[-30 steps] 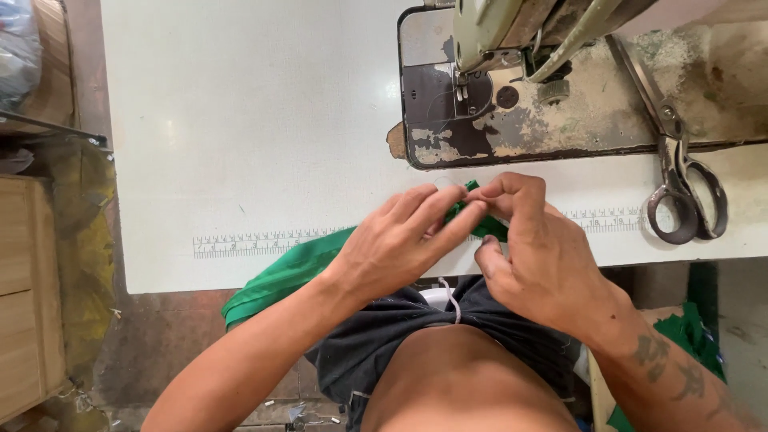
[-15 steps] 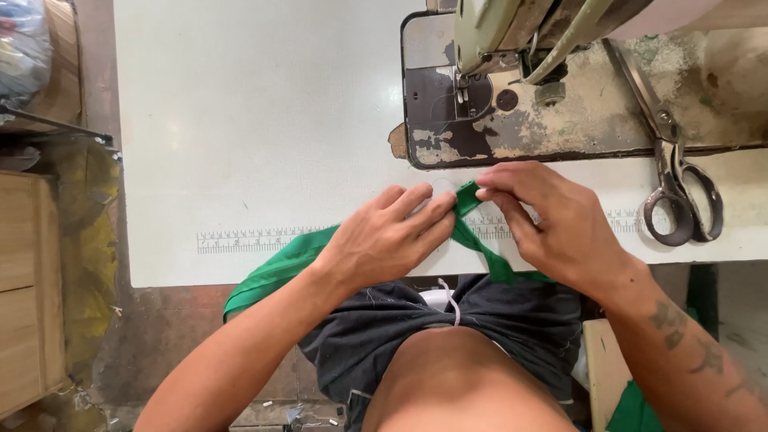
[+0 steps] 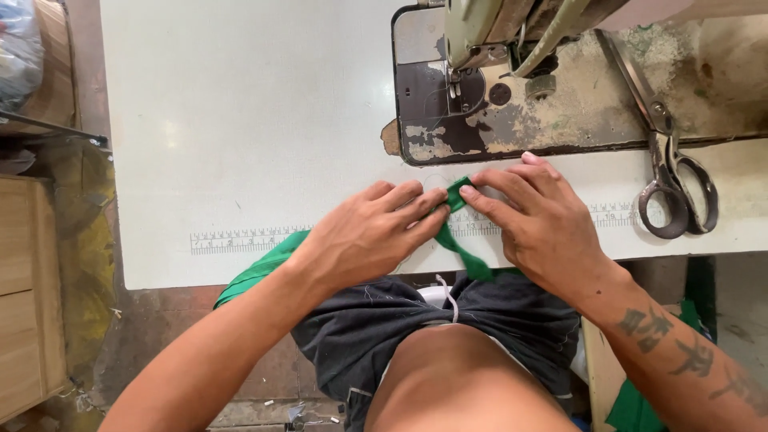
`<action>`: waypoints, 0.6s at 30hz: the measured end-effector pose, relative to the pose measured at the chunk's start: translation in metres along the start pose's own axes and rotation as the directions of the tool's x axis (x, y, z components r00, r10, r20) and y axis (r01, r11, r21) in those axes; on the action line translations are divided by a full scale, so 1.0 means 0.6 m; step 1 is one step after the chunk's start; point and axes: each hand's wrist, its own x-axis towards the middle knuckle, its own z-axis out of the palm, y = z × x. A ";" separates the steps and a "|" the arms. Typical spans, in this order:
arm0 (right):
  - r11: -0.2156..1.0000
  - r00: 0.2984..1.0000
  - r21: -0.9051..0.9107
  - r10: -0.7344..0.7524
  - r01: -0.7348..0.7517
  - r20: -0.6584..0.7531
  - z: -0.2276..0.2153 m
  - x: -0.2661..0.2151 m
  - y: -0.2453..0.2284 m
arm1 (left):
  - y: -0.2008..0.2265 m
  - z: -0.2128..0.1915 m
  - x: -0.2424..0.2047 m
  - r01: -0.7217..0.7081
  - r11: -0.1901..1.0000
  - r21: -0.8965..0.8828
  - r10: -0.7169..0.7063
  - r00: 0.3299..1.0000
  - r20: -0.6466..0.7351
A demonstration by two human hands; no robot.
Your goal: The person is sewing green fabric strips using an industrial sewing machine and trimming the excess with large scissors.
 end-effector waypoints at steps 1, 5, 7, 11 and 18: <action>1.000 1.000 0.008 0.023 -0.023 -0.007 -0.001 0.002 -0.004 | -0.005 0.001 -0.003 -0.018 1.000 -0.023 0.018 1.000 0.006; 0.995 0.995 -0.003 0.095 -0.095 -0.008 -0.002 -0.002 -0.018 | -0.006 -0.001 -0.008 -0.099 0.995 -0.021 0.094 0.981 -0.172; 0.994 0.993 -0.005 0.110 -0.110 -0.033 0.001 -0.002 -0.024 | -0.009 -0.002 -0.009 -0.120 0.993 -0.017 0.115 0.977 -0.177; 0.992 0.990 -0.028 0.122 -0.124 -0.067 0.008 -0.002 -0.028 | -0.015 -0.011 -0.008 -0.123 0.991 0.045 0.130 0.972 -0.197; 0.990 0.990 0.075 0.121 -0.116 -0.075 -0.001 -0.022 -0.010 | -0.013 0.015 -0.014 -0.077 0.997 -0.033 0.069 0.978 -0.195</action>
